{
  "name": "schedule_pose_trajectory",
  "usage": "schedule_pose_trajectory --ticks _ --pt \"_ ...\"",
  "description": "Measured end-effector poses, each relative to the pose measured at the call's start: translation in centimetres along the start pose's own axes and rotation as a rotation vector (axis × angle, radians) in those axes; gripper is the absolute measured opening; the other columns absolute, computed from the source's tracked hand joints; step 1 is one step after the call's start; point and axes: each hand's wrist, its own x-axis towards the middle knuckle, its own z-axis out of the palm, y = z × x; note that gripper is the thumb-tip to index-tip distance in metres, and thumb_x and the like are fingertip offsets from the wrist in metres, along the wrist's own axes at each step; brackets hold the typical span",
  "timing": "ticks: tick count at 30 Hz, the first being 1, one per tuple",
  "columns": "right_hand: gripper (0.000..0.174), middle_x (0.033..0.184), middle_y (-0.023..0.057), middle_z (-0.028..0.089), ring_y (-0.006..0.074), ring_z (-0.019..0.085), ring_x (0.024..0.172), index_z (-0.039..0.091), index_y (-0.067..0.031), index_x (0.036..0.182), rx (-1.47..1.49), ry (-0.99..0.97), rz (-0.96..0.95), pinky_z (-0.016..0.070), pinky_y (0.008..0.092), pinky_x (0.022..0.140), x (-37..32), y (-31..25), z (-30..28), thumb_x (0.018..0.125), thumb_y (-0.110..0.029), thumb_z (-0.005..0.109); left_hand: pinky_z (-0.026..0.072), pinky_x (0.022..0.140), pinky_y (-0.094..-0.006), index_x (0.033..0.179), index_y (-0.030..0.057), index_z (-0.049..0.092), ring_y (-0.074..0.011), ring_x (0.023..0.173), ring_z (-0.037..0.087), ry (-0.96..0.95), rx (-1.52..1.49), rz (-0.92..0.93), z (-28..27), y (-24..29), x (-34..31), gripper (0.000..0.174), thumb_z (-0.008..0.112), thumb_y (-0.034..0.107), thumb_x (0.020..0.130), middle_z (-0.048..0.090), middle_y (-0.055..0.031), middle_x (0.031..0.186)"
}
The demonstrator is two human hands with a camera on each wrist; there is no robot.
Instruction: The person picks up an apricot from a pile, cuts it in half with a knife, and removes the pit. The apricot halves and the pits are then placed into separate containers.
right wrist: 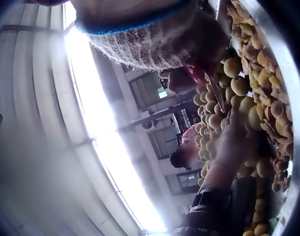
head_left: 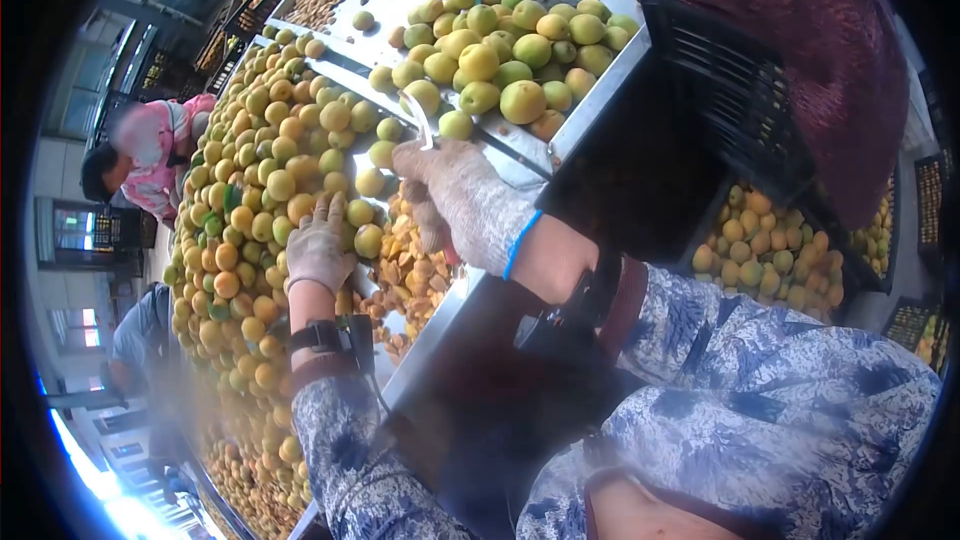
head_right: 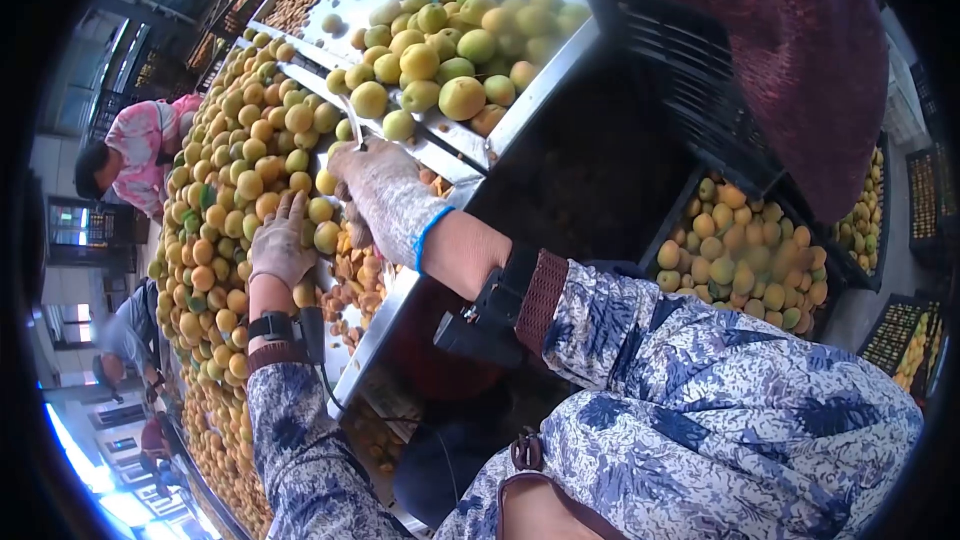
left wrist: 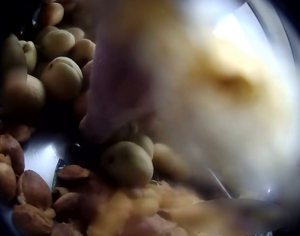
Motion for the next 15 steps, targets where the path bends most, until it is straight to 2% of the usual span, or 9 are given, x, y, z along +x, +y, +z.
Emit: schedule_pose_trajectory --ticks 2,4,6,7,9,11,12,14,15 --pt "0.016 0.063 0.0014 0.051 0.0114 0.046 0.042 0.055 -0.009 0.085 0.056 -0.023 -0.058 0.0364 0.0269 0.032 0.3 0.4 -0.1 0.088 -0.023 0.063 0.0458 0.093 -0.0362 0.14 0.0106 0.037 -0.0287 0.116 0.052 0.03 -0.007 0.007 0.6 0.3 1.1 0.078 0.071 0.016 0.07 0.041 -0.0141 0.141" --pt "0.017 0.062 0.0014 0.051 0.0116 0.045 0.041 0.055 -0.0093 0.084 0.015 -0.011 -0.024 0.0364 0.0269 0.032 0.2 0.2 0.1 0.088 -0.023 0.063 0.0473 0.091 -0.0363 0.139 0.0083 0.038 -0.0288 0.114 0.053 0.05 -0.018 -0.002 1.0 0.5 1.2 0.075 0.069 0.015 0.072 0.044 -0.0153 0.136" --pt "0.018 0.06 0.001 0.05 0.0116 0.043 0.039 0.053 -0.0107 0.083 -0.042 -0.011 -0.002 0.0364 0.0272 0.032 0.0 0.0 0.1 0.088 -0.024 0.063 0.0493 0.086 -0.0363 0.136 0.0036 0.04 -0.0293 0.11 0.055 -0.003 0.012 -0.06 1.1 1.5 0.9 0.068 0.065 0.011 0.073 0.05 -0.017 0.124" --pt "0.018 0.059 0.0008 0.05 0.0115 0.043 0.038 0.052 -0.011 0.083 -0.039 -0.018 0.021 0.0363 0.0275 0.032 -0.3 -0.1 0.6 0.088 -0.024 0.063 0.0507 0.083 -0.0384 0.127 0.0003 0.045 -0.0312 0.107 0.056 0.011 -0.016 -0.041 1.1 1.4 0.3 0.059 0.063 0.009 0.072 0.052 -0.0187 0.114" --pt "0.018 0.059 0.0006 0.049 0.0114 0.042 0.037 0.052 -0.0113 0.083 -0.034 -0.048 0.032 0.0363 0.0277 0.032 -0.4 0.2 0.3 0.088 -0.024 0.063 0.0508 0.083 -0.0399 0.123 -0.0002 0.046 -0.033 0.105 0.057 -0.012 -0.081 -0.047 1.2 1.9 -0.6 0.054 0.063 0.009 0.072 0.052 -0.0201 0.114" --pt "0.013 0.055 0.0016 0.046 0.0138 0.041 0.034 0.051 -0.0116 0.077 0.012 -0.079 0.0 0.0346 0.0314 0.03 -0.4 0.6 0.1 0.081 -0.019 0.06 0.0511 0.083 -0.0437 0.112 -0.0005 0.049 -0.0376 0.1 0.059 0.0 -0.228 -0.036 1.5 2.6 -2.1 0.045 0.065 0.01 0.071 0.051 -0.0235 0.113" --pt "0.013 0.055 0.0016 0.046 0.0138 0.041 0.034 0.051 -0.0116 0.077 0.015 -0.086 0.004 0.0346 0.0314 0.03 -0.7 0.7 0.1 0.081 -0.019 0.06 0.0511 0.083 -0.0437 0.112 -0.0005 0.049 -0.0376 0.1 0.059 -0.002 -0.223 -0.041 1.5 3.1 -3.1 0.045 0.065 0.01 0.071 0.051 -0.0235 0.113" --pt "0.014 0.053 0.0014 0.043 0.0147 0.04 0.034 0.049 -0.0119 0.076 -0.053 -0.049 0.013 0.0342 0.032 0.031 -1.7 0.2 0.6 0.081 -0.02 0.059 0.0497 0.084 -0.0459 0.114 0.0032 0.047 -0.0392 0.101 0.059 -0.098 -0.366 -0.091 1.4 3.6 -5.4 0.049 0.065 0.021 0.072 0.052 -0.0208 0.115" --pt "0.014 0.053 0.0024 0.044 0.0167 0.042 0.035 0.05 -0.0116 0.076 -0.098 -0.097 0.054 0.0353 0.0339 0.031 -1.3 0.0 0.2 0.082 -0.021 0.058 0.0494 0.083 -0.0467 0.114 0.0059 0.047 -0.0393 0.097 0.059 -0.047 -0.421 -0.071 2.1 3.7 -6.7 0.048 0.064 0.025 0.072 0.052 -0.0183 0.114"
